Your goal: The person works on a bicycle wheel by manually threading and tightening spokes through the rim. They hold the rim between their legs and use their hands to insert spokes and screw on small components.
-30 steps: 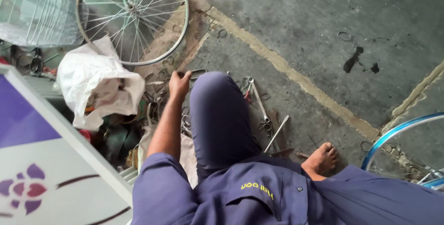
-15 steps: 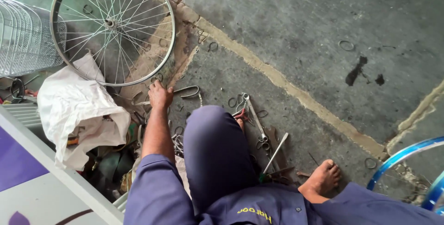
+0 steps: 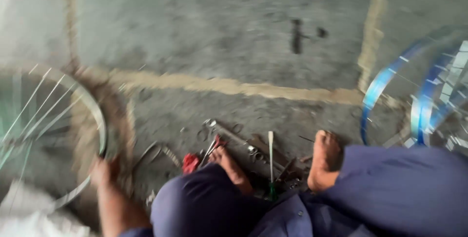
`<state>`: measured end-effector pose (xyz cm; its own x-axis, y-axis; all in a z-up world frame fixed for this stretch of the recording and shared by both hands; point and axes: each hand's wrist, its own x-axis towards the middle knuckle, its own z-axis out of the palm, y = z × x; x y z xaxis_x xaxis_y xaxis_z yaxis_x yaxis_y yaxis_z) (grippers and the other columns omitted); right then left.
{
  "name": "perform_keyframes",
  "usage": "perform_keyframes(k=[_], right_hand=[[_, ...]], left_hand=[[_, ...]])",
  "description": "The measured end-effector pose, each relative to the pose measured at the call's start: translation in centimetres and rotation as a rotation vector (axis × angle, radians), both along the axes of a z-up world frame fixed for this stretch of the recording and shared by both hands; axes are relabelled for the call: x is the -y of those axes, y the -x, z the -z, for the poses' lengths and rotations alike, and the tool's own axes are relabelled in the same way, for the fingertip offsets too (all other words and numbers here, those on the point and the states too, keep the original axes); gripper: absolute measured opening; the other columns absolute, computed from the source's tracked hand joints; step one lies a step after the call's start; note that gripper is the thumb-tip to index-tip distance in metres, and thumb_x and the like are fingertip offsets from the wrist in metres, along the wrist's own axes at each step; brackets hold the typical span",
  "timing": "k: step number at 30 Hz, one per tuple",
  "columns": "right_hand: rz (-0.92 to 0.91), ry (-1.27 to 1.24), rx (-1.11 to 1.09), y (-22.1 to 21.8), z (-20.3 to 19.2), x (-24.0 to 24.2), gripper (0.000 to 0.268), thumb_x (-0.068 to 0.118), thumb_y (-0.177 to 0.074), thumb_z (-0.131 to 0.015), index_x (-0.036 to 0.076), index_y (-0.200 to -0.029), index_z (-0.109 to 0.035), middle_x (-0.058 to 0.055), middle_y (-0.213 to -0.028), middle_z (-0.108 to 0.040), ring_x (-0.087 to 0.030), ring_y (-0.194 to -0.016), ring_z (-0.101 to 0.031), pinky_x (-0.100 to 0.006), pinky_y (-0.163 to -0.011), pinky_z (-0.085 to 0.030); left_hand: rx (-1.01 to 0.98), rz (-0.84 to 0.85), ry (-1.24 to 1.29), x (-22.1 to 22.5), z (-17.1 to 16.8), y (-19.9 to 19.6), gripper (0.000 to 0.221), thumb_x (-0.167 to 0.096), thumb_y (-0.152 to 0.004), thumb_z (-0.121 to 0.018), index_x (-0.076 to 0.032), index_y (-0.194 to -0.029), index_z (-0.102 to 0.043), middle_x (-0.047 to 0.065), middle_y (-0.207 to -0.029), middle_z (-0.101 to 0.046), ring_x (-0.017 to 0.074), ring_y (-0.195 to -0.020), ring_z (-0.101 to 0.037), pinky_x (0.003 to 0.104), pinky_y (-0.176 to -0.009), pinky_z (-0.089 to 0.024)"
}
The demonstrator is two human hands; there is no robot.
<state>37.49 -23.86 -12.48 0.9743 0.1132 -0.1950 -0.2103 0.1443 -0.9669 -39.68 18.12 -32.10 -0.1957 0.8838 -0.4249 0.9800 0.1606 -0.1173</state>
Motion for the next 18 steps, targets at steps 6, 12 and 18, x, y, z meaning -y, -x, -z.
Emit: perform_keyframes(k=[6, 12, 18], right_hand=[[0.191, 0.019, 0.059, -2.1, -0.4, 4.8, 0.007, 0.008, -0.098, -0.070, 0.004, -0.103, -0.067, -0.012, -0.106, -0.070, -0.023, -0.097, -0.066, -0.036, -0.085, -0.054], [0.515, 0.108, 0.146, -3.3, 1.8, 5.5, 0.007, 0.008, -0.099, -0.070, 0.005, -0.103, -0.067, -0.011, -0.107, -0.070, -0.023, -0.098, -0.066, -0.036, -0.085, -0.053], [0.697, 0.239, 0.135, -4.3, 4.6, 5.3, 0.007, 0.009, -0.100, -0.071, 0.005, -0.104, -0.067, -0.011, -0.108, -0.070, -0.023, -0.099, -0.066, -0.035, -0.085, -0.053]], left_hand=[[-0.091, 0.014, -0.043, -0.8, -0.2, -3.6, 0.058, -0.055, -0.092, -0.077, -0.006, -0.121, -0.069, 0.023, -0.112, -0.072, 0.0449, -0.110, -0.067, 0.056, -0.094, -0.053], [-0.020, 0.115, -0.422, 0.9, -3.4, -1.6, 0.040, -0.042, -0.098, -0.072, -0.003, -0.092, -0.065, 0.019, -0.086, -0.073, 0.0388, -0.082, -0.070, 0.051, -0.095, -0.050], [-0.270, 0.405, -0.826, -3.0, -10.9, 0.2, 0.042, -0.051, -0.091, -0.073, -0.011, -0.087, -0.060, 0.006, -0.077, -0.067, 0.0300, -0.074, -0.064, 0.051, -0.104, -0.043]])
